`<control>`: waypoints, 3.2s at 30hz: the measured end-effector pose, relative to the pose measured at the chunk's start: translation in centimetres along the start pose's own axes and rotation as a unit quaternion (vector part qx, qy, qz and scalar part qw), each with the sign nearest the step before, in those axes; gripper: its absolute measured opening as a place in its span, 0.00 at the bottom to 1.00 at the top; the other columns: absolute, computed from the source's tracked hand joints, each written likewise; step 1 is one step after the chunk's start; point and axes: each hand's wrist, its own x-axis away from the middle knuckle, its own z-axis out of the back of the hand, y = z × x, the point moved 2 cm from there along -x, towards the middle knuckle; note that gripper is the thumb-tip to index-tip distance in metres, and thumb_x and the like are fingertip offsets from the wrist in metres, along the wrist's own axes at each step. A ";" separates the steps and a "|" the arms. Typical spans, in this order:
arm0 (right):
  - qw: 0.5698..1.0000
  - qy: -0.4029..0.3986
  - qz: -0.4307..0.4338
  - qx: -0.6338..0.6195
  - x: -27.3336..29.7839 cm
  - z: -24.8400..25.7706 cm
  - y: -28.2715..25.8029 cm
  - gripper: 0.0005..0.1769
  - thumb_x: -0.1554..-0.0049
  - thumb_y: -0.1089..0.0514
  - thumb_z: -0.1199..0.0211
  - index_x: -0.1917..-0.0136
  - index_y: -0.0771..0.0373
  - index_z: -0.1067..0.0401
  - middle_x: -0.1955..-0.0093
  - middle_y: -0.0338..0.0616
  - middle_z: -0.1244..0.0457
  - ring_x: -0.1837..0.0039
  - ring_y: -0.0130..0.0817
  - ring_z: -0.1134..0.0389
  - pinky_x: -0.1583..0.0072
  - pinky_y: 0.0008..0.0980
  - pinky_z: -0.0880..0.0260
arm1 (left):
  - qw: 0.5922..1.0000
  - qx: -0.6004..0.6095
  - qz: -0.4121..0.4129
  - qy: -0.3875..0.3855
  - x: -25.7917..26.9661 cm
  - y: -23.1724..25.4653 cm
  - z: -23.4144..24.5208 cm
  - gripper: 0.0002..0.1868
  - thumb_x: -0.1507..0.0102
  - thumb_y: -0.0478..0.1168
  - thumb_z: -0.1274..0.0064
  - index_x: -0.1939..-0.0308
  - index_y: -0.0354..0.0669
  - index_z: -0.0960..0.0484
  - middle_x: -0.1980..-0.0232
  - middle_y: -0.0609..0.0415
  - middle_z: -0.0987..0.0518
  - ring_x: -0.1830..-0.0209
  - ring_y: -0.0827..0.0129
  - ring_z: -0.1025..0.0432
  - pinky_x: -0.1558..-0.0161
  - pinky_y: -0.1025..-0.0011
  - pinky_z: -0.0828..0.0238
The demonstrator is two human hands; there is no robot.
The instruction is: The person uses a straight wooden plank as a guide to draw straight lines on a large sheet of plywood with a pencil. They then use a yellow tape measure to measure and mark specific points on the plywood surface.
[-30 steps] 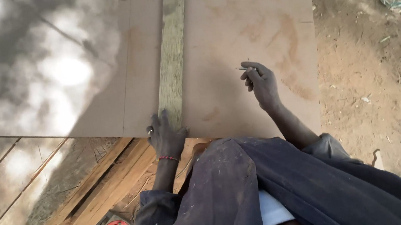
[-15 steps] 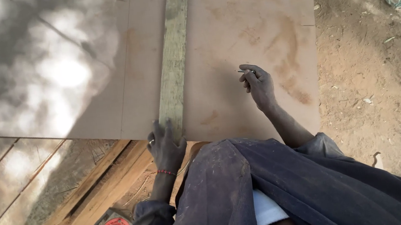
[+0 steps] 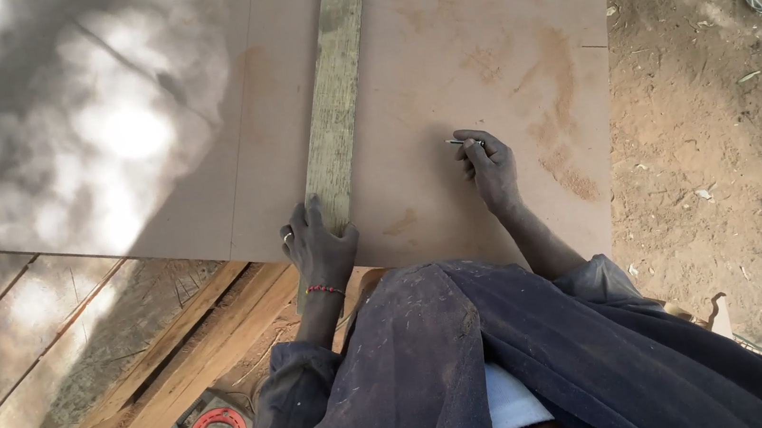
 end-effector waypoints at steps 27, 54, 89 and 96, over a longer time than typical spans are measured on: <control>0.998 0.001 0.029 -0.048 0.2 0.0 0.5 0.14 0.35 0.60 0.47 0.42 0.67 0.24 0.63 0.48 0.34 0.63 0.27 0.35 0.63 0.22 0.27 | 0.996 0.060 -0.019 0.058 -1.4 -1.4 -0.5 0.43 0.53 0.56 0.39 0.32 0.57 0.24 0.38 0.49 0.26 0.41 0.50 0.35 0.46 0.57 0.38; 0.999 -0.017 0.034 -0.022 -0.1 0.3 1.5 0.16 0.35 0.55 0.47 0.41 0.63 0.25 0.63 0.43 0.34 0.63 0.24 0.34 0.63 0.18 0.28 | 0.998 -0.012 -0.018 -0.067 3.9 -1.8 2.8 0.52 0.48 0.57 0.37 0.23 0.48 0.38 0.23 0.46 0.41 0.28 0.46 0.45 0.35 0.52 0.43; 0.996 -0.028 0.069 -0.047 0.2 0.1 1.1 0.15 0.35 0.60 0.47 0.41 0.68 0.25 0.62 0.53 0.34 0.62 0.29 0.34 0.63 0.23 0.26 | 0.997 0.057 -0.031 0.041 4.8 -4.0 -1.3 0.48 0.54 0.48 0.35 0.28 0.47 0.29 0.31 0.44 0.33 0.34 0.48 0.41 0.41 0.54 0.39; 0.996 -0.024 0.074 -0.043 0.3 0.1 1.0 0.14 0.35 0.60 0.47 0.42 0.68 0.25 0.62 0.51 0.34 0.62 0.29 0.34 0.63 0.22 0.27 | 0.996 0.067 -0.033 0.051 4.8 -4.0 -1.4 0.48 0.54 0.47 0.36 0.28 0.46 0.29 0.31 0.44 0.33 0.34 0.47 0.40 0.41 0.54 0.39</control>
